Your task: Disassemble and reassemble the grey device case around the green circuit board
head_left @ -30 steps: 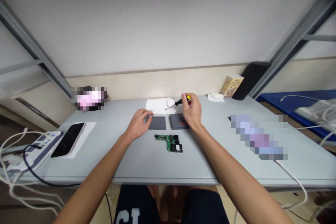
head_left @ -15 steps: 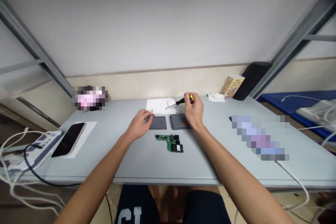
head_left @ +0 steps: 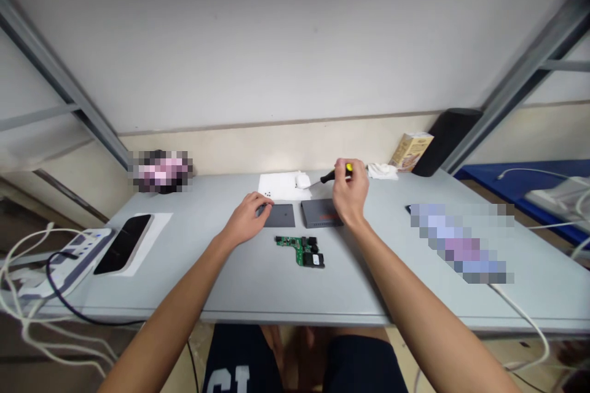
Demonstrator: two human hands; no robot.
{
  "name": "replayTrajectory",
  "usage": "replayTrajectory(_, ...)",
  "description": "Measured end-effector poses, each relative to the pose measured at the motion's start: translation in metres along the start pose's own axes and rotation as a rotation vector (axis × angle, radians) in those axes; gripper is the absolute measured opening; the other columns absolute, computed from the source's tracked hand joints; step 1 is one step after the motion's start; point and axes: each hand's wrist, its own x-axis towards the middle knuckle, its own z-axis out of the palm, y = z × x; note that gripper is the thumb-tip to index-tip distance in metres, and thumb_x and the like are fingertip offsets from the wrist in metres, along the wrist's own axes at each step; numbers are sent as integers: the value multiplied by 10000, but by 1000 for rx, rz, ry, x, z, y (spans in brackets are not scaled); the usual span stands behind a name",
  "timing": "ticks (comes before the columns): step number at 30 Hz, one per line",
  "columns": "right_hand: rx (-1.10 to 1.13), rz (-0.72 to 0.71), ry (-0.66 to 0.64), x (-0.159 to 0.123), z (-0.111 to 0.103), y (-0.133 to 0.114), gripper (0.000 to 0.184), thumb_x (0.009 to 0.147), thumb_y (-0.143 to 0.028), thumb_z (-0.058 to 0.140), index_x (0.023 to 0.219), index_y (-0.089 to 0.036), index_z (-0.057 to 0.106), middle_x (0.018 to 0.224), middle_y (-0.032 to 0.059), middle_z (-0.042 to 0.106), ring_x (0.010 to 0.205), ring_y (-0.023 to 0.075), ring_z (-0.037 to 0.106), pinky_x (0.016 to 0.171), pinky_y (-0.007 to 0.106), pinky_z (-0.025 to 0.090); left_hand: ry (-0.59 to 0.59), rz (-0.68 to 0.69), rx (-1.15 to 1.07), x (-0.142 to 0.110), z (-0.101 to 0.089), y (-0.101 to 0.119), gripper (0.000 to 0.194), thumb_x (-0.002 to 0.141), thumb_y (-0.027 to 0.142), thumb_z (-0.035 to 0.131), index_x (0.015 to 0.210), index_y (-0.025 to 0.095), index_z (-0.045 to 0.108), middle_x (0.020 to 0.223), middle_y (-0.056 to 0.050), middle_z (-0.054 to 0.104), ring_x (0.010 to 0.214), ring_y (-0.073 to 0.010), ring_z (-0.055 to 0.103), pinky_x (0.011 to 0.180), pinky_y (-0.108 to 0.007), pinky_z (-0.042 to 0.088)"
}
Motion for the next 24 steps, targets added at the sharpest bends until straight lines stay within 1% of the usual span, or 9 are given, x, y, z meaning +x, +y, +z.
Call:
replayTrajectory(2, 24, -34, 65, 5, -6, -6, 378, 1046, -553, 453, 865, -240, 562, 857, 47, 625, 822, 214, 584, 796, 366, 465, -18, 2, -3, -1, -1, -1, 277, 1046, 379, 500, 1116, 255, 738, 1141, -79, 679, 1115, -257, 634, 941, -409, 557)
replayTrajectory(4, 56, -73, 15, 9, -12, -10, 358, 1055, -549, 441, 901, -247, 557, 847, 45, 643, 802, 214, 599, 797, 370, 477, -36, 6, -7, -1, -2, -1, 277, 1045, 392, 509, 1135, 259, 734, 1152, -79, 677, 1115, -258, 633, 941, -408, 558)
replayTrajectory(9, -47, -292, -485, 7, -9, -4, 280, 1029, -476, 518, 922, -250, 644, 913, 73, 651, 839, 237, 607, 816, 389, 478, -49, 7, -7, -1, -5, 1, 287, 1051, 415, 509, 1168, 263, 722, 1174, -85, 671, 1141, -265, 623, 945, -406, 553)
replayTrajectory(11, -51, -299, -576, 5, -5, 1, 258, 1041, -423, 479, 1024, -251, 671, 991, 90, 665, 900, 253, 621, 855, 408, 483, -46, 7, -1, 0, -5, 2, 294, 1054, 420, 503, 1168, 257, 720, 1172, -85, 671, 1158, -270, 615, 974, -422, 541)
replayTrajectory(15, -39, -269, -422, 11, -9, -3, 299, 1024, -459, 522, 1184, -256, 673, 1114, 113, 640, 1008, 271, 609, 913, 424, 488, -48, 6, -1, 0, -3, 2, 301, 1061, 416, 489, 1161, 255, 723, 1170, -82, 675, 1155, -271, 612, 996, -436, 529)
replayTrajectory(17, -90, -254, -284, 15, -15, -11, 315, 952, -534, 648, 1094, -259, 710, 1047, 90, 621, 942, 260, 592, 885, 410, 477, -45, 14, -1, 0, -2, 1, 302, 1064, 408, 482, 1156, 255, 726, 1162, -80, 678, 1150, -267, 612, 1006, -437, 524)
replayTrajectory(18, -71, -205, -269, 16, -16, -15, 320, 955, -548, 645, 1084, -262, 708, 967, 64, 616, 829, 228, 573, 814, 384, 475, -46, 18, -3, 0, -1, 1, 302, 1065, 404, 481, 1154, 256, 728, 1159, -78, 679, 1150, -265, 611, 1014, -437, 521)
replayTrajectory(21, 45, -66, -321, 13, -14, -17, 342, 962, -565, 630, 1101, -258, 687, 850, 14, 622, 613, 164, 468, 643, 329, 427, -43, 16, -8, 0, -1, 0, 297, 1064, 399, 483, 1145, 254, 729, 1153, -75, 678, 1155, -263, 606, 1029, -437, 516)
replayTrajectory(24, 47, -88, -456, 2, -5, -10, 292, 969, -513, 640, 1098, -254, 687, 996, 35, 710, 691, 175, 552, 692, 327, 449, -33, 18, -3, 1, -2, 2, 297, 1061, 403, 485, 1134, 247, 728, 1152, -77, 682, 1149, -265, 608, 1045, -448, 507)
